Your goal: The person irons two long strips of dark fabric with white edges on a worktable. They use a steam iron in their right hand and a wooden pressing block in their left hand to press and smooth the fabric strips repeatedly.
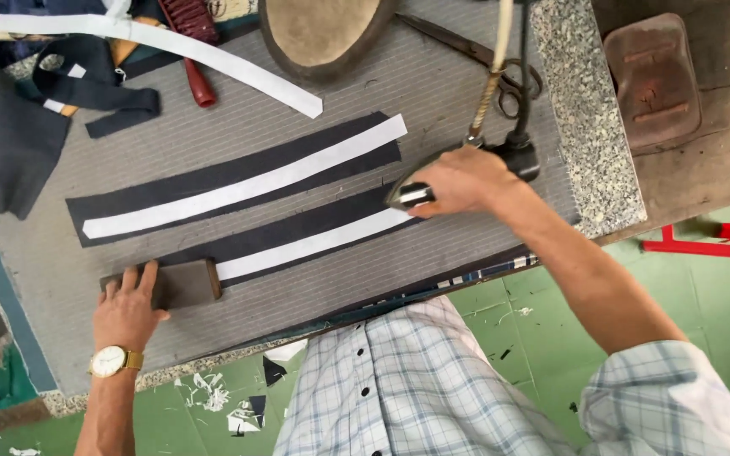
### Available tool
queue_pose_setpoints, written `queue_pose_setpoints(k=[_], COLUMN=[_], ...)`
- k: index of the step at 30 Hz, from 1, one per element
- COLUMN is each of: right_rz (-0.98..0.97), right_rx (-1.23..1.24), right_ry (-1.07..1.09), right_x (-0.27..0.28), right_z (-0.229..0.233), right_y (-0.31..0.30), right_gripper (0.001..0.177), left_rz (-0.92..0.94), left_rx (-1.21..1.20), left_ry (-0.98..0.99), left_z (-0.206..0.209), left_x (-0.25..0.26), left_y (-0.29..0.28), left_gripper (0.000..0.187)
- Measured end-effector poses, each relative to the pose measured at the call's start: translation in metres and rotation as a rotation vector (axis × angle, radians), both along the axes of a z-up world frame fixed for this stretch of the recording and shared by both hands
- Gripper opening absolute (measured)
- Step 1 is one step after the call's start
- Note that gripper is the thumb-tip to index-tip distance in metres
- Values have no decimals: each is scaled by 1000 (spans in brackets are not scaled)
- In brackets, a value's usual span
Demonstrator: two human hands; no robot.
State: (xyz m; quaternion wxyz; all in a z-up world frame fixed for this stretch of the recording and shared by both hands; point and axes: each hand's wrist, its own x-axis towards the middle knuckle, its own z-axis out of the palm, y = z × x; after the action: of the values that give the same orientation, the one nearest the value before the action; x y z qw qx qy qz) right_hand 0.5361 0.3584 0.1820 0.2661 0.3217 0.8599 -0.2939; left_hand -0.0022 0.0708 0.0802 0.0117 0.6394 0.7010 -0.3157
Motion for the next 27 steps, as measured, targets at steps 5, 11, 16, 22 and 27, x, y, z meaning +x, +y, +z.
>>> queue_pose_setpoints(k=[5,11,16,22,27], right_rz=[-9,-132,-129,-102,-111], right_rx=[44,107,160,61,-49], right_ry=[-110,-101,-141,-149,127], right_x=[10,1,-14,-89,-173], right_z=[-2,11,11,14,-20], right_y=[6,1,-15,-60,-100], right_gripper=[55,51,51,66,63], left_rz=[-91,-35,-109,-191,-254], left_rx=[86,11,18,-43,-159], left_ry=[43,76,78,119,141], left_z=[-6,-11,-19,-17,-21], left_x=[-3,-7,-15,-16,-20], left_y=[-4,-8,-7,-1,8], left_gripper=[116,110,110,111,114])
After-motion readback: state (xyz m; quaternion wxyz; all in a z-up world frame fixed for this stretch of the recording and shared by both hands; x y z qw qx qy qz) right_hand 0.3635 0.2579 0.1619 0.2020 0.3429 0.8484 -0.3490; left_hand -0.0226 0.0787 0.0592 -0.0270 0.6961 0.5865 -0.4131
